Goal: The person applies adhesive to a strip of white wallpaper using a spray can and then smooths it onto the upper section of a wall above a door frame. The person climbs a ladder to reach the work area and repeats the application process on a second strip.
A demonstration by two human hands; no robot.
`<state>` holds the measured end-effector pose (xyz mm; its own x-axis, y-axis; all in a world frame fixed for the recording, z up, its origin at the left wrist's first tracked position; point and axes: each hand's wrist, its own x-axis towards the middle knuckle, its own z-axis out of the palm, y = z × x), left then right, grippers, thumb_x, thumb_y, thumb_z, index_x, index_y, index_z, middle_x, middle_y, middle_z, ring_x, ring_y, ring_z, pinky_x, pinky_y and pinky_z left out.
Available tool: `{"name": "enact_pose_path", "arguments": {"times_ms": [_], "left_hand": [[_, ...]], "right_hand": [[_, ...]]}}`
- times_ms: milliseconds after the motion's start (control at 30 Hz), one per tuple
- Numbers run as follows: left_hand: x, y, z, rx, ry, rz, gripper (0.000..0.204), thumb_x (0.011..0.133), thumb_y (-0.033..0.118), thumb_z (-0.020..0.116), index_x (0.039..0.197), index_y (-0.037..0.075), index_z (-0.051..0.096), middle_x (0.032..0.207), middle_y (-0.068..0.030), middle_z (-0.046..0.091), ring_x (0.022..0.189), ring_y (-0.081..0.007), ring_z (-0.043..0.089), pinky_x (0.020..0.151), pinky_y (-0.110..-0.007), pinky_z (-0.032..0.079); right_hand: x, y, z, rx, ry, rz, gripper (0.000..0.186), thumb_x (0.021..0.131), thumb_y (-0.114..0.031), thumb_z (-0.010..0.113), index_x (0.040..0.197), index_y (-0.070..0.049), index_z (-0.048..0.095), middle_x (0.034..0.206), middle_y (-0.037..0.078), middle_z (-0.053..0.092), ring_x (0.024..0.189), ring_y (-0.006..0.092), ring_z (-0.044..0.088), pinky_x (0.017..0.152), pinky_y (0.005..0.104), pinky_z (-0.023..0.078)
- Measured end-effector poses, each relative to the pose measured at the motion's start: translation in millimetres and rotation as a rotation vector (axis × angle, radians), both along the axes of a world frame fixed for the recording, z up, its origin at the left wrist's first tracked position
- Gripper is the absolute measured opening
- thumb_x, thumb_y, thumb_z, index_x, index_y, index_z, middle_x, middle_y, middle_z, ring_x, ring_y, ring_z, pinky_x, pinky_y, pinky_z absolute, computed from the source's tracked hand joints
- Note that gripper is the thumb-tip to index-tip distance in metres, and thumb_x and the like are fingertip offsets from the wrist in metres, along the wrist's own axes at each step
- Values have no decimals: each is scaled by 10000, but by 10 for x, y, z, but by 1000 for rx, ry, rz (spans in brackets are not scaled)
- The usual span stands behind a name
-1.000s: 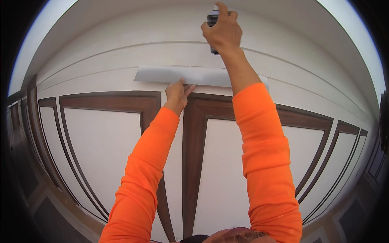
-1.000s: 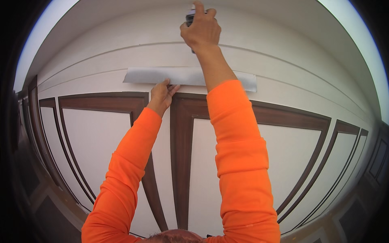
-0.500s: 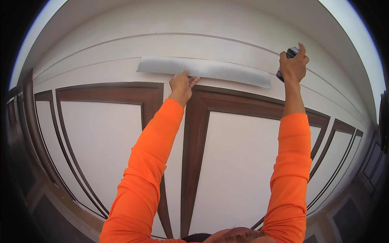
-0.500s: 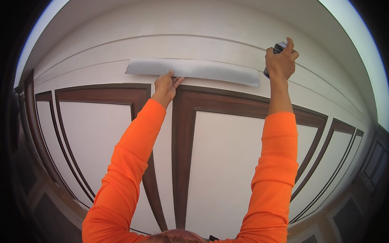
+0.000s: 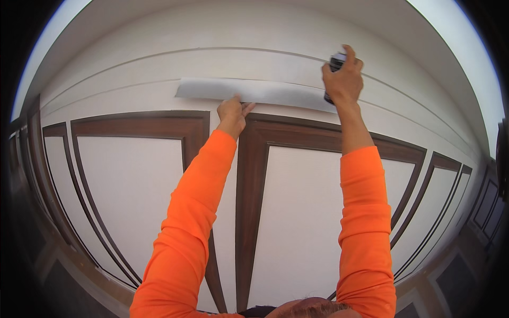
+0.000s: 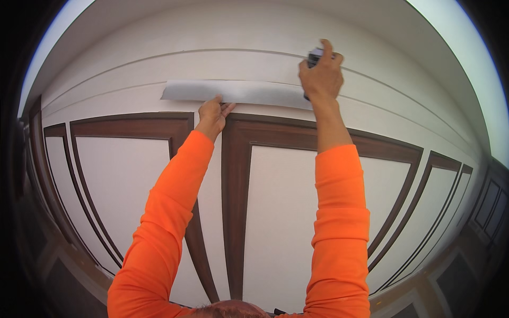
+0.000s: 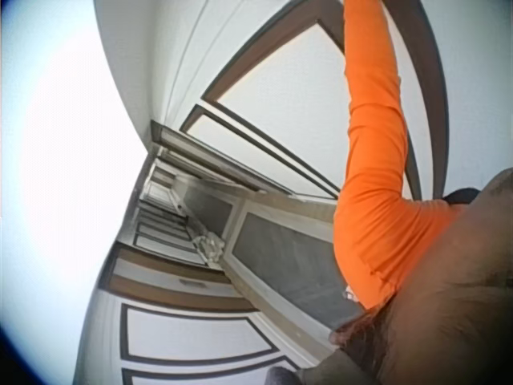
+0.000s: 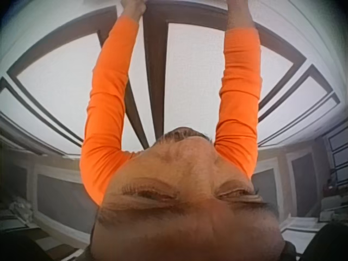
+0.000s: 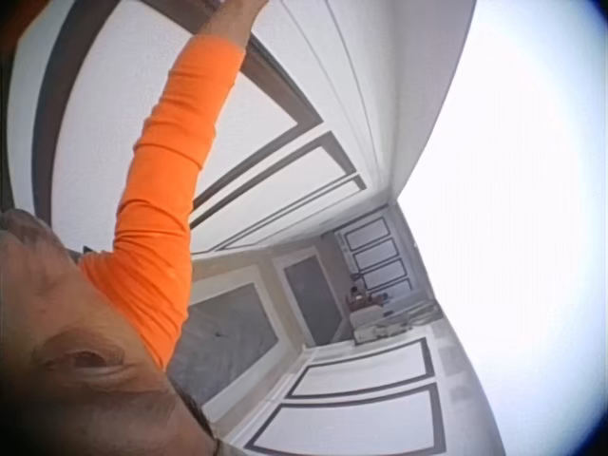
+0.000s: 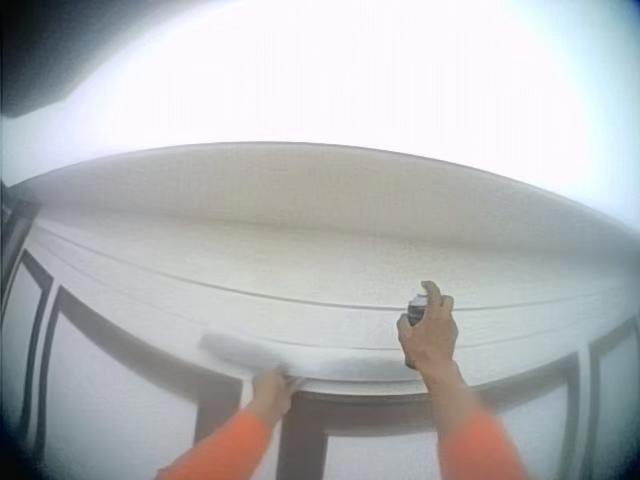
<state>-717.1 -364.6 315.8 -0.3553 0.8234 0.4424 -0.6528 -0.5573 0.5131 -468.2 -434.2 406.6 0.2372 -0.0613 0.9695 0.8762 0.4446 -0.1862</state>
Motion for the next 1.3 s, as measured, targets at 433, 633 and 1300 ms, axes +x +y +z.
{"name": "enact_pose_path", "arguments": {"times_ms": [433, 633, 1300], "left_hand": [[-14, 19, -1, 13, -35, -29, 283, 1004, 50, 524, 1227, -91, 423, 1117, -157, 515, 911, -282, 601, 851, -417, 641], [-20, -4, 17, 10, -30, 11, 231, 995, 65, 531, 1102, -112, 430, 985, -161, 532, 797, -233, 607, 755, -376, 665], [-28, -114, 8, 15, -10, -32, 292, 994, 41, 512, 1205, -127, 401, 1115, -189, 520, 926, -295, 622, 830, -396, 646]], "right_hand": [[167, -196, -350, 112, -29, 65, 699, 791, -253, 720, 1420, -189, 423, 1211, 197, 527, 1017, 377, 641, 876, 472, 541], [-317, -172, -399, 71, -160, 229, 703, 783, -226, 732, 1418, -205, 432, 1216, 191, 520, 1001, 382, 644, 856, 480, 555], [-663, -152, -496, 68, -197, 204, 682, 779, -215, 730, 1401, -192, 451, 1218, 185, 521, 1002, 374, 645, 855, 471, 553]]}}
